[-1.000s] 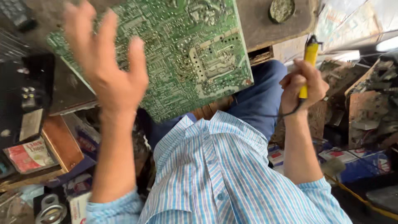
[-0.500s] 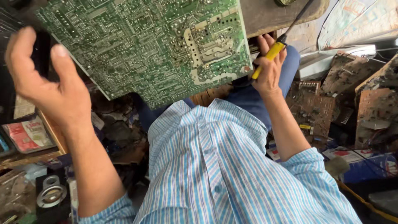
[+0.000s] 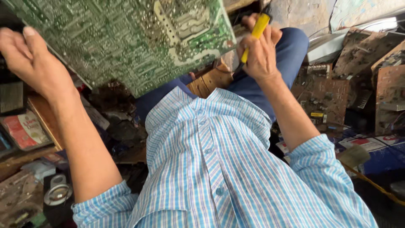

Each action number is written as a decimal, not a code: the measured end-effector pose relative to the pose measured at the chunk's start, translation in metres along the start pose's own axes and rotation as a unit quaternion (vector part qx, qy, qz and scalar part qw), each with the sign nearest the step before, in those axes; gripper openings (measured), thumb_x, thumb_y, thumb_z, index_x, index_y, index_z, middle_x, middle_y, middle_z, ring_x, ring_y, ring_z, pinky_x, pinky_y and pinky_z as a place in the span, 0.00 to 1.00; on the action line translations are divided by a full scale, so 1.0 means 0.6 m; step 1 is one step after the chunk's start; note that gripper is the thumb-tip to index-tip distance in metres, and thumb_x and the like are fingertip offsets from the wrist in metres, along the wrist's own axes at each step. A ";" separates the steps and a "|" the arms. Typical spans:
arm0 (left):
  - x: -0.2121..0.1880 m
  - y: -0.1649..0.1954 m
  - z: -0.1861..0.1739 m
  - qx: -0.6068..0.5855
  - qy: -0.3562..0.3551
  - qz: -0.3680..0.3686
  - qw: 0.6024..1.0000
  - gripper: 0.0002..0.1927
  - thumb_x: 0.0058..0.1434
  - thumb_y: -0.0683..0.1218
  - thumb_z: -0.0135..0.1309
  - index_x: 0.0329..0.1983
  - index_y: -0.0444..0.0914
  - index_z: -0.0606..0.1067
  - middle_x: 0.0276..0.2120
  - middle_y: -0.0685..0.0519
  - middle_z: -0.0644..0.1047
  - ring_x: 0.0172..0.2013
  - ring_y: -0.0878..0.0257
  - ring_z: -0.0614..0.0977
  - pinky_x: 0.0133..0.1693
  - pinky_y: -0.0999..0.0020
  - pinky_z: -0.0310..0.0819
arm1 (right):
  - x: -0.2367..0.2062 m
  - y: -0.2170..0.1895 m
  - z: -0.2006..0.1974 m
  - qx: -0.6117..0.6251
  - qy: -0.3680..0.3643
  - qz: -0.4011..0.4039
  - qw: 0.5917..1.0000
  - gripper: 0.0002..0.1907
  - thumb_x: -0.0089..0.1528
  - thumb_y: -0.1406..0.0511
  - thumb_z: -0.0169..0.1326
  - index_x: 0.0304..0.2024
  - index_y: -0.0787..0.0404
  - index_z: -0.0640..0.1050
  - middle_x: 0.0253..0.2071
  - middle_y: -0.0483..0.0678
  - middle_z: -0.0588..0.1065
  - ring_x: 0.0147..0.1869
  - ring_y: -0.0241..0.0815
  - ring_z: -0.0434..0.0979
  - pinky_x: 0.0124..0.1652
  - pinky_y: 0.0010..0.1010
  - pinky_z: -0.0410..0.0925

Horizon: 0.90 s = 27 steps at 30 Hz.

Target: The person holds a large green circuit board steady on a cluttered workbench with one hand and applies a yellow-handled soldering iron to different points on the board with the other hand, repositioning the iron across various joints. The board is occasionally tilted and repositioned while soldering continues.

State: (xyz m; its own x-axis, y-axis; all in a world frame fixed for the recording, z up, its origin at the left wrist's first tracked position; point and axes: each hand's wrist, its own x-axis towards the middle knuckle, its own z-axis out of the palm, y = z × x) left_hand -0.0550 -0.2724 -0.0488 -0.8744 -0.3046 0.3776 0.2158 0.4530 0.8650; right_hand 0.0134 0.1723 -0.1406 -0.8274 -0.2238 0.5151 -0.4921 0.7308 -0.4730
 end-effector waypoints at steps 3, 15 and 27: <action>-0.008 -0.001 -0.006 0.057 0.005 -0.071 0.996 0.16 0.80 0.42 0.52 0.41 0.29 0.60 0.33 0.54 0.57 0.35 0.64 0.59 0.40 0.70 0.58 | -0.014 -0.015 -0.013 0.016 -0.004 0.013 1.000 0.20 0.65 0.68 0.68 0.46 0.61 0.67 0.70 0.61 0.67 0.73 0.66 0.66 0.64 0.54 0.56; -0.041 -0.016 0.007 -0.069 0.025 -0.111 0.991 0.14 0.81 0.41 0.48 0.62 0.29 0.77 0.47 0.58 0.78 0.45 0.72 0.74 0.51 0.75 0.69 | -0.032 -0.042 -0.077 0.023 0.079 0.070 0.994 0.12 0.66 0.66 0.56 0.40 0.62 0.64 0.62 0.61 0.74 0.67 0.63 0.71 0.65 0.58 0.59; -0.050 -0.020 0.042 -0.213 0.073 -0.137 0.965 0.17 0.76 0.35 0.49 0.65 0.26 0.73 0.57 0.48 0.79 0.53 0.66 0.79 0.59 0.72 0.71 | 0.056 -0.094 -0.041 0.131 -0.004 0.186 0.974 0.11 0.76 0.67 0.51 0.54 0.64 0.64 0.65 0.65 0.73 0.63 0.50 0.80 0.60 0.34 0.72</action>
State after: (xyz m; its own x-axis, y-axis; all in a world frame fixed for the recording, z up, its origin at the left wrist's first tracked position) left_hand -0.0425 -0.2480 -0.0790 -0.8602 -0.4930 0.1305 0.1709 -0.0376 0.9846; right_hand 0.0198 0.1394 -0.0791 -0.9633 0.0192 0.2676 -0.2087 0.5730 -0.7925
